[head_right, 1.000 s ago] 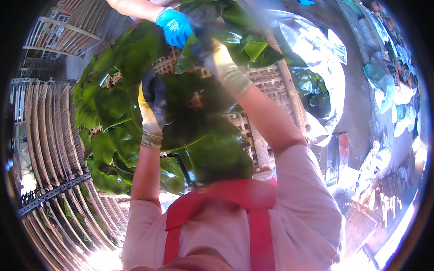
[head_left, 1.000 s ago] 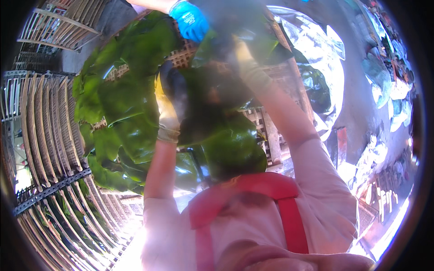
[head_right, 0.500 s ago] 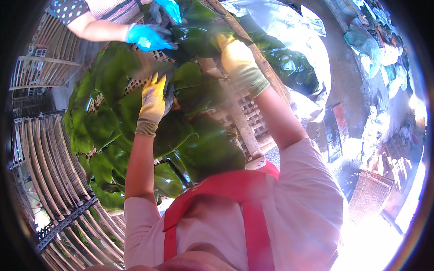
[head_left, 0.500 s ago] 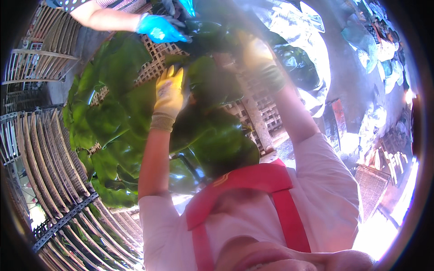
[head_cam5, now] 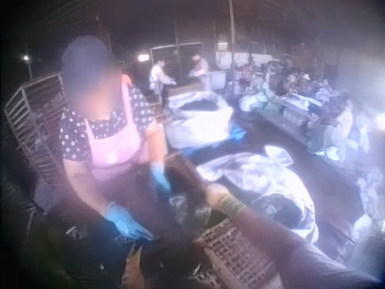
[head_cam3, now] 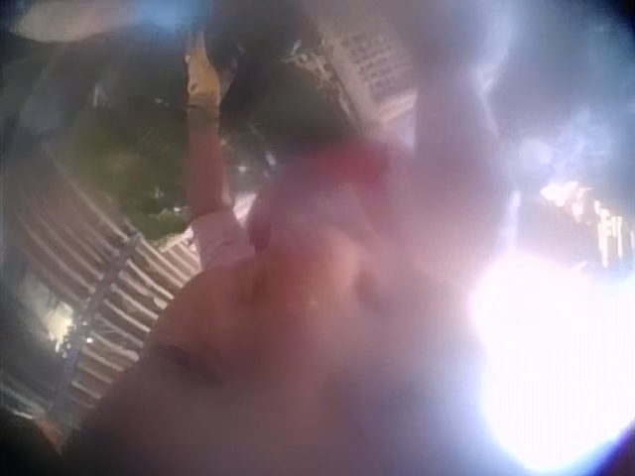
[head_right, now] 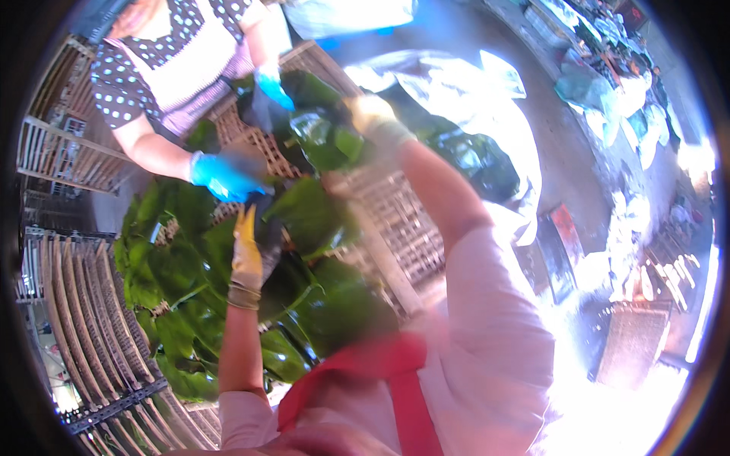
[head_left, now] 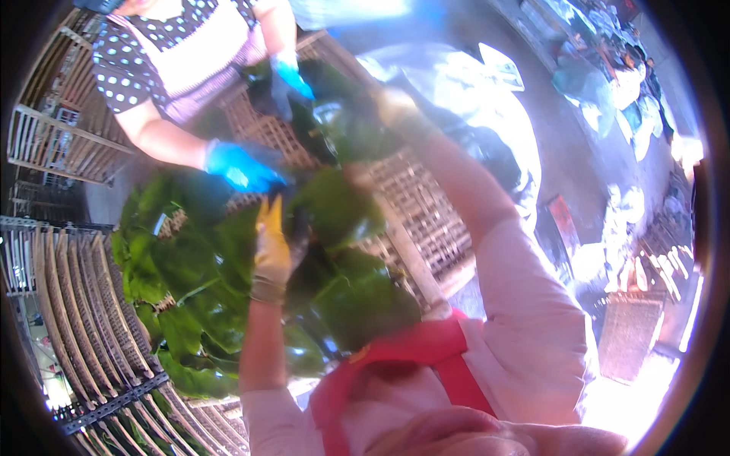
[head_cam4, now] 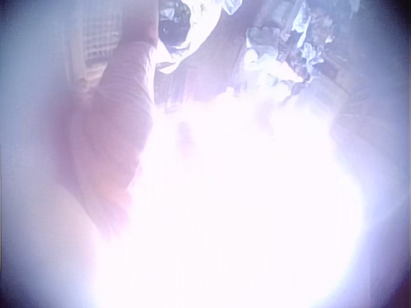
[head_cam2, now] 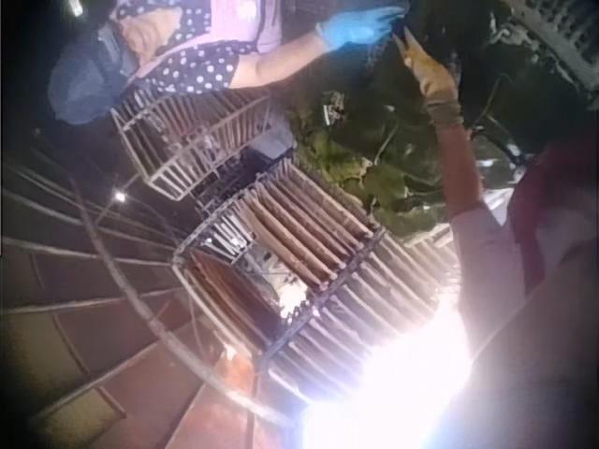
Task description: The person arranges green leaves on a wicker rack by hand, then takes leaves from a large white bag and places them on the rack.
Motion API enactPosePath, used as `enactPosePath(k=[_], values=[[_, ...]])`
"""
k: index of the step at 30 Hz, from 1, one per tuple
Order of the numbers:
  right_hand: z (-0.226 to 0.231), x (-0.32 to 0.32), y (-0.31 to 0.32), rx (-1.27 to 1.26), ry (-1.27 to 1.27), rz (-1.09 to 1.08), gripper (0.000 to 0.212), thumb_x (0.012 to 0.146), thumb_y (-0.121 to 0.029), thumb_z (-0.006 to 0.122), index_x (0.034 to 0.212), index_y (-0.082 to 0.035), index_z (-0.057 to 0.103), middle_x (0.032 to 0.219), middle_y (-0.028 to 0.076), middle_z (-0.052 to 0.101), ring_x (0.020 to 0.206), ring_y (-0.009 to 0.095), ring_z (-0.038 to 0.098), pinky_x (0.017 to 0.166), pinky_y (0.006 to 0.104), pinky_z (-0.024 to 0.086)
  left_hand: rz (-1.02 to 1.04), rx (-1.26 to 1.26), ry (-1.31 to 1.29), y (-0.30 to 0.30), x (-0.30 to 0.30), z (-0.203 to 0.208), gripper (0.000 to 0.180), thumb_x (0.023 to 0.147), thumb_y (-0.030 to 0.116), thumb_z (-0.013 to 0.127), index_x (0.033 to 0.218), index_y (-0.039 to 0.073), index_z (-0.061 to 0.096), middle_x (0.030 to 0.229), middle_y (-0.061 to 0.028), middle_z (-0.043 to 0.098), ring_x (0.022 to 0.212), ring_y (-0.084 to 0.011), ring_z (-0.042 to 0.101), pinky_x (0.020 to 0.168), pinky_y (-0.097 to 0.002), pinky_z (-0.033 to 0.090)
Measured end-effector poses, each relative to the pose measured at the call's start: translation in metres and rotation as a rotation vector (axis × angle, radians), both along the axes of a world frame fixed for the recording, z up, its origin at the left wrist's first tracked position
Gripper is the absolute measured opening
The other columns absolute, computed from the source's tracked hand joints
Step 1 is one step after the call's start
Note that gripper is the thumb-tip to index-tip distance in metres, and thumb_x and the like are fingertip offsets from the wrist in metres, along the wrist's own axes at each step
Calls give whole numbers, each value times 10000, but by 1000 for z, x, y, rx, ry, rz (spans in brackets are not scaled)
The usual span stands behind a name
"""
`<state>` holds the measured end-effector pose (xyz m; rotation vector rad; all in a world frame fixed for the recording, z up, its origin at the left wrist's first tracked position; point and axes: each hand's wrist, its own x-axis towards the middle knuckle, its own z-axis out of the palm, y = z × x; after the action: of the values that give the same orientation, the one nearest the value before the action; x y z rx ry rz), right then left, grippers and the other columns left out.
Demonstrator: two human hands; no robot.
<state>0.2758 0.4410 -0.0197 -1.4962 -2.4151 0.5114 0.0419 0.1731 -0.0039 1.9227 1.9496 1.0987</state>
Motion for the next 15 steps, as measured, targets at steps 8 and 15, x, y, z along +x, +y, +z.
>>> enactPosePath(k=[8,15], values=[[58,23,-7,-192,437,277,453,804,-83,640,1229,-13,498,1047,153,628,901,232,637,762,328,517,-96,-90,-284,-14,32,55,344,871,-8,561,1213,-22,520,1179,-115,571,1056,-195,565,926,-308,436],[-20,2,-10,-49,-276,12,546,875,-88,484,1395,-238,410,1335,169,491,1114,304,577,922,386,487,-124,-75,-212,-28,21,30,326,922,77,551,1235,-4,505,1162,-101,551,789,-125,597,725,-272,504]])
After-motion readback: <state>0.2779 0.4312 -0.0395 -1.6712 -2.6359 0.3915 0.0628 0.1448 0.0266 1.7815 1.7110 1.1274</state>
